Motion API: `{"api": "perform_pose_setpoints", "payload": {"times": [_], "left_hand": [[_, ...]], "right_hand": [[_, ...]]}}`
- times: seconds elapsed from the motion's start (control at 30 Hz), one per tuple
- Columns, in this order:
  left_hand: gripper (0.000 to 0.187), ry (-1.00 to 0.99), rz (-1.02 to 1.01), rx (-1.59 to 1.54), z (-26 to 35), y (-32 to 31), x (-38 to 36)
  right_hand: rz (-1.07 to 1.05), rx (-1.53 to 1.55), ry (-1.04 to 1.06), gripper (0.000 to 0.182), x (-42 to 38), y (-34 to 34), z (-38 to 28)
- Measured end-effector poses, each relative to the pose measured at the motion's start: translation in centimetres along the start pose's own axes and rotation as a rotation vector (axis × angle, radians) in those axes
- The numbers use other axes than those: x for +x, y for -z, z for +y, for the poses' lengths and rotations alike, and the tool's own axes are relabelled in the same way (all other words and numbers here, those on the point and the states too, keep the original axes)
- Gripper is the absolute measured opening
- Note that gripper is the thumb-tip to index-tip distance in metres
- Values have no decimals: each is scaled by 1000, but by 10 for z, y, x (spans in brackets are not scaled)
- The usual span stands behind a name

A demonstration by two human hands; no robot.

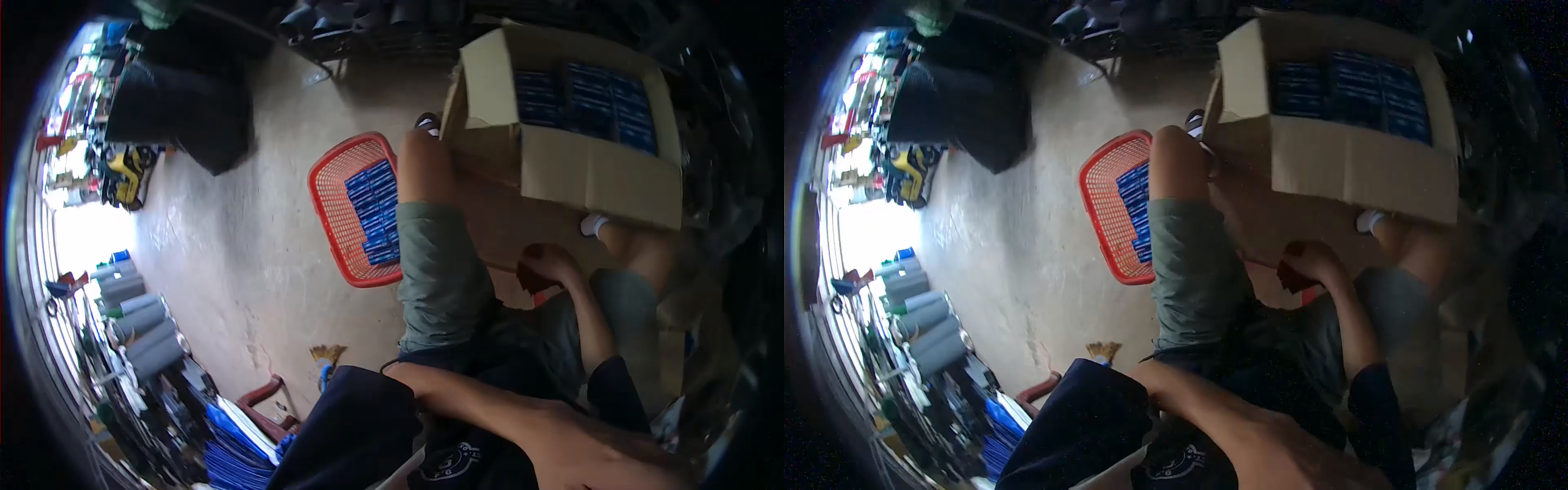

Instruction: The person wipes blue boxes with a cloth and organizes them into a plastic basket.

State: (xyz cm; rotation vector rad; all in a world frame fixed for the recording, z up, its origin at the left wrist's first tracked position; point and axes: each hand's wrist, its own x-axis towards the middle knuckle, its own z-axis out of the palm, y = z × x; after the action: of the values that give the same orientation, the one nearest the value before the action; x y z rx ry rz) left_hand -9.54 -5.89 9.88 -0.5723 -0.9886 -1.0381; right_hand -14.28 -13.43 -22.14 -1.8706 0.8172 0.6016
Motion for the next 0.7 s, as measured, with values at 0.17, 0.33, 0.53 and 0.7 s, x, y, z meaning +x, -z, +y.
{"api": "perform_pose_setpoints", "payload": {"times": [0.17,0.33,0.53,0.7], "left_hand": [[36,206,14,-57,-45,-4,-14],[35,311,37,-70,-71,-9,-22],[33,368,53,-59,-93,-6,-29],[32,371,21,-53,-100,-1,-34]], "right_hand": [[162,-131,-9,41,2,1,0],[205,-177,46,47,2,-5,5],[121,-102,18,43,0,-3,11],[256,-163,67,40,-4,7,2]]}}
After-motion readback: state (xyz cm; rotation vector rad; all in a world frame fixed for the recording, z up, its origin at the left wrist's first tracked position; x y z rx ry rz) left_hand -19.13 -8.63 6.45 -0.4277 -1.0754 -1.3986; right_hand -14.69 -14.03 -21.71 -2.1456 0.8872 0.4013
